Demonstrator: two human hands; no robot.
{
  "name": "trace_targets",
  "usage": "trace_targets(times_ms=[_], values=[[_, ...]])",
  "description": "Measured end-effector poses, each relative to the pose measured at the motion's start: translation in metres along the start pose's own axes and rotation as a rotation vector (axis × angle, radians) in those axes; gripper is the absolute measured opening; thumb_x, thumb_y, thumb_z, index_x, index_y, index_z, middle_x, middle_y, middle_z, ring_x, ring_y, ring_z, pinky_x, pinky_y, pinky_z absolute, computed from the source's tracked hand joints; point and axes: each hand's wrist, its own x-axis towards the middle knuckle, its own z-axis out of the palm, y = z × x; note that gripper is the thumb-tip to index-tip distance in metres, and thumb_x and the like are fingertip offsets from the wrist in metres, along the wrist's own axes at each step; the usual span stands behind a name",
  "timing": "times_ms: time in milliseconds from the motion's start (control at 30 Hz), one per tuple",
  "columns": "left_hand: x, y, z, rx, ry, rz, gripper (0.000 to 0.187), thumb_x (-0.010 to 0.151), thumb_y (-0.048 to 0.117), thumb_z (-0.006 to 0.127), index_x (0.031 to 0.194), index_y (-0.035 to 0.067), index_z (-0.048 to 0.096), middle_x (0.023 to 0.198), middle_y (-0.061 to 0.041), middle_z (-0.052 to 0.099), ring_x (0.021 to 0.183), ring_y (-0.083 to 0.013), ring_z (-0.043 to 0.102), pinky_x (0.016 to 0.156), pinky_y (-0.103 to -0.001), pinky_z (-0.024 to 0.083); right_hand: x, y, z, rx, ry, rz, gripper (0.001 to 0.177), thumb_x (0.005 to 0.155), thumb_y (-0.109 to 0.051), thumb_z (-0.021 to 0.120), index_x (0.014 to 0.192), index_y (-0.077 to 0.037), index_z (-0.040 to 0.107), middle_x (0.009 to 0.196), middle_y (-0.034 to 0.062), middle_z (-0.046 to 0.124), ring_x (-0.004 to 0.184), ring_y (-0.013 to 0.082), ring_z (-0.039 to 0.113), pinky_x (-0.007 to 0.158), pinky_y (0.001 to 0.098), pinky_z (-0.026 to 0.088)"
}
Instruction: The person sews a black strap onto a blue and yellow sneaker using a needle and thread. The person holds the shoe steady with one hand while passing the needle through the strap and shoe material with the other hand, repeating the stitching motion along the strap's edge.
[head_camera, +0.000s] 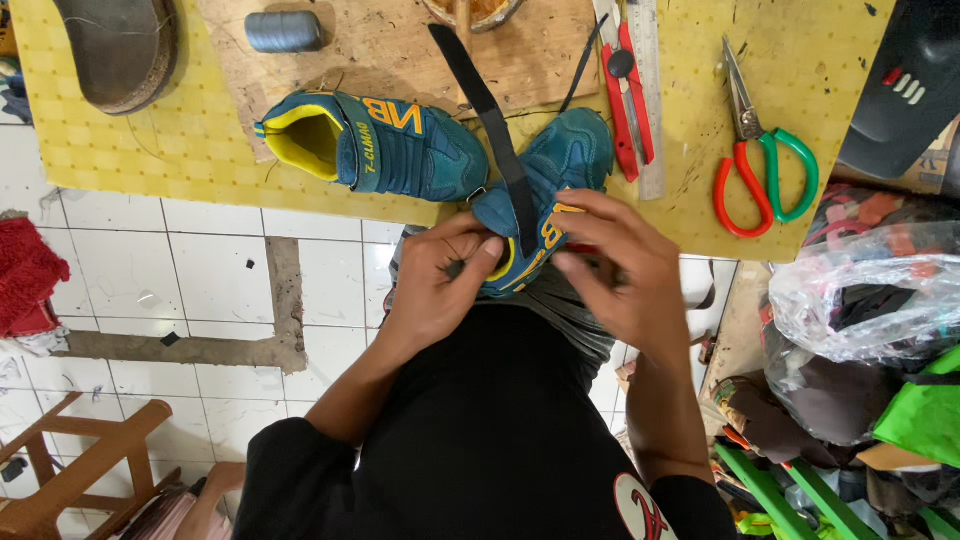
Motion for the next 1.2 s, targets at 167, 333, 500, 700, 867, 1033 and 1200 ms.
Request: trace_targets(times_ms=[167,333,500,700,867,1033,1200], values=[[-0.004,-0.028,-0.007,-0.344,0.039,-0.072,0.046,0.104,0.012,0.062,0.059,0.012,0.051,0.09,-0.014,0.07,0.083,-0.0175,0.062,0.077,-0.031,0.049,0.017,0.002,0.018,0.0,0.036,-0.048,0.017,0.09,-0.003,0.084,0.105,-0.01,0.083,0.114,0.0098,0.077,0.084,0.0243,0.077,0.066,0.0325,0.06],[-0.007,-0.039,-0.006,-0.741,0.125,-0.125,0.044,0.103,0.015,0.058,0.061,0.011,0.049,0.087,-0.022,0.068,0.073,-0.019,0.062,0.071,-0.028,0.045,0.019,0.007,0.027,0.042,0.085,-0.04,0.01,0.09,0.0,0.083,0.096,-0.008,0.082,0.105,0.0116,0.077,0.077,0.0227,0.073,0.063,0.0339,0.06],[-0.002,-0.023,-0.002,-0.717,0.151,-0.105,0.045,0.107,0.021,0.054,0.064,0.011,0.046,0.078,-0.016,0.058,0.07,-0.0131,0.049,0.065,-0.026,0.035,0.023,0.007,0.028,0.138,0.02,-0.087,0.009,0.093,0.004,0.078,0.095,-0.005,0.08,0.105,0.0152,0.076,0.091,0.0303,0.076,0.079,0.0411,0.062],[-0.009,-0.05,-0.006,-0.648,0.134,-0.015,0.04,0.109,0.017,0.052,0.072,0.001,0.058,0.086,-0.02,0.061,0.079,-0.0264,0.072,0.077,-0.031,0.054,0.028,-0.014,0.011,0.151,-0.143,-0.021,0.024,0.086,0.004,0.08,0.11,0.0,0.077,0.121,0.0221,0.072,0.103,0.0404,0.074,0.088,0.0508,0.059],[-0.008,-0.032,-0.011,-0.382,0.093,0.031,0.035,0.106,0.015,0.058,0.078,-0.003,0.068,0.089,-0.019,0.064,0.084,-0.0264,0.071,0.082,-0.035,0.055,0.026,-0.002,0.021,0.121,-0.076,-0.084,0.005,0.094,0.001,0.077,0.095,-0.004,0.078,0.11,0.0161,0.073,0.087,0.0304,0.074,0.08,0.042,0.06],[-0.01,-0.015,-0.012,-0.116,0.08,0.027,0.016,0.1,0.007,0.069,0.088,-0.002,0.074,0.091,-0.017,0.071,0.089,-0.0285,0.074,0.086,-0.039,0.056,0.029,-0.002,0.026,0.077,-0.022,-0.093,0.006,0.098,-0.001,0.075,0.095,-0.006,0.079,0.105,0.0142,0.074,0.088,0.0312,0.076,0.078,0.0392,0.06],[-0.01,-0.004,-0.011,0.011,0.075,-0.005,0.008,0.099,0.004,0.072,0.103,-0.001,0.076,0.088,-0.015,0.075,0.085,-0.0252,0.074,0.083,-0.042,0.059,0.034,-0.01,0.028,0.042,-0.017,-0.078,0.009,0.101,-0.005,0.074,0.097,-0.011,0.079,0.101,0.0109,0.071,0.075,0.0256,0.068,0.069,0.0356,0.057]])
